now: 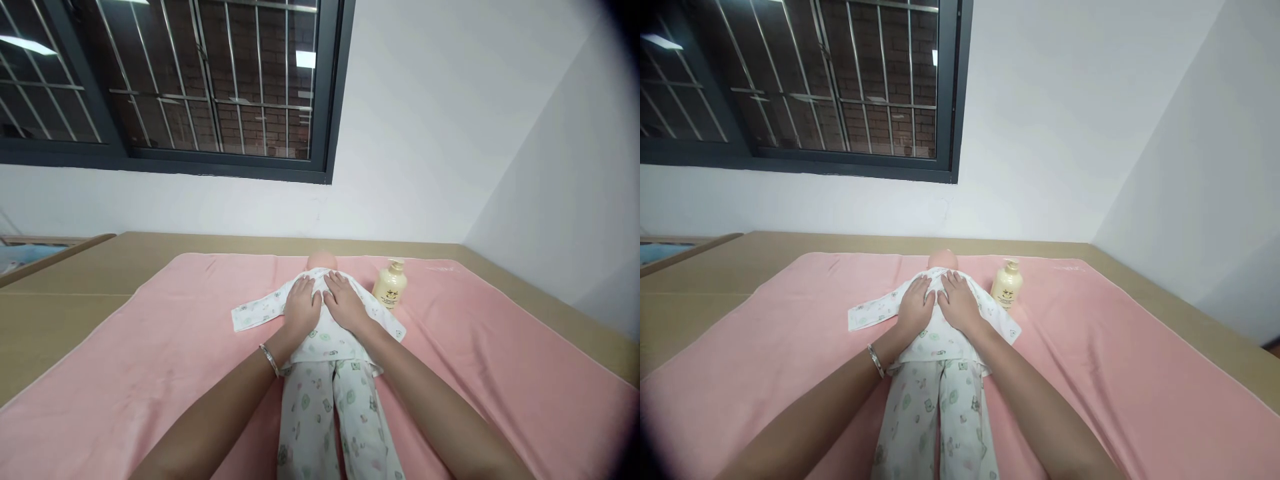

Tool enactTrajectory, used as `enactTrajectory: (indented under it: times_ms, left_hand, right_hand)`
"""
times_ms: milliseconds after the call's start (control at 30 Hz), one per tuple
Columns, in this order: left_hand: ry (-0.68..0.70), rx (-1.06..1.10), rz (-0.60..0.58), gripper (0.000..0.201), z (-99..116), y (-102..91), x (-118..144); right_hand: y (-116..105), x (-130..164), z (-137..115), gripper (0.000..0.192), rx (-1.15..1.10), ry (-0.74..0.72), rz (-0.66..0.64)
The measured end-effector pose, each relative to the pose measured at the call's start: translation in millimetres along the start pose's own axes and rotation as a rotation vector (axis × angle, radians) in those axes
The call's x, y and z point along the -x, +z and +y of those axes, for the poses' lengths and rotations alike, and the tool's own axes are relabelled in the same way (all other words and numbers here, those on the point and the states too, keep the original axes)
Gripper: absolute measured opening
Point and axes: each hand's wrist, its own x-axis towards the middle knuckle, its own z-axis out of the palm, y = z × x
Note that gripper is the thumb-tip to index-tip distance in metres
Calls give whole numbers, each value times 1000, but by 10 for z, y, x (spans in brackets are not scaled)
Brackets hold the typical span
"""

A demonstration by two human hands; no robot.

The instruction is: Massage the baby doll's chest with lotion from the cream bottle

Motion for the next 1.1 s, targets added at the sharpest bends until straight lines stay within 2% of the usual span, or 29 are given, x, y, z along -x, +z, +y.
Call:
enactTrajectory:
  times_ms: [433, 633, 900, 1100]
  left_hand:
    - [-3, 24, 18, 39, -11, 6, 9]
    - [-4, 11, 16, 39, 19, -30, 6]
    - [-42, -109, 41, 35, 137, -149, 17]
    - [-66, -110, 1, 39, 105, -115, 10]
  right_hand:
    - [17, 20, -12, 51, -33, 10, 29]
    - [-11, 37, -43, 50, 20, 0, 18]
    - [-122, 96, -222, 48, 179, 37, -13]
    - [-129, 197, -394, 46, 286, 104, -1]
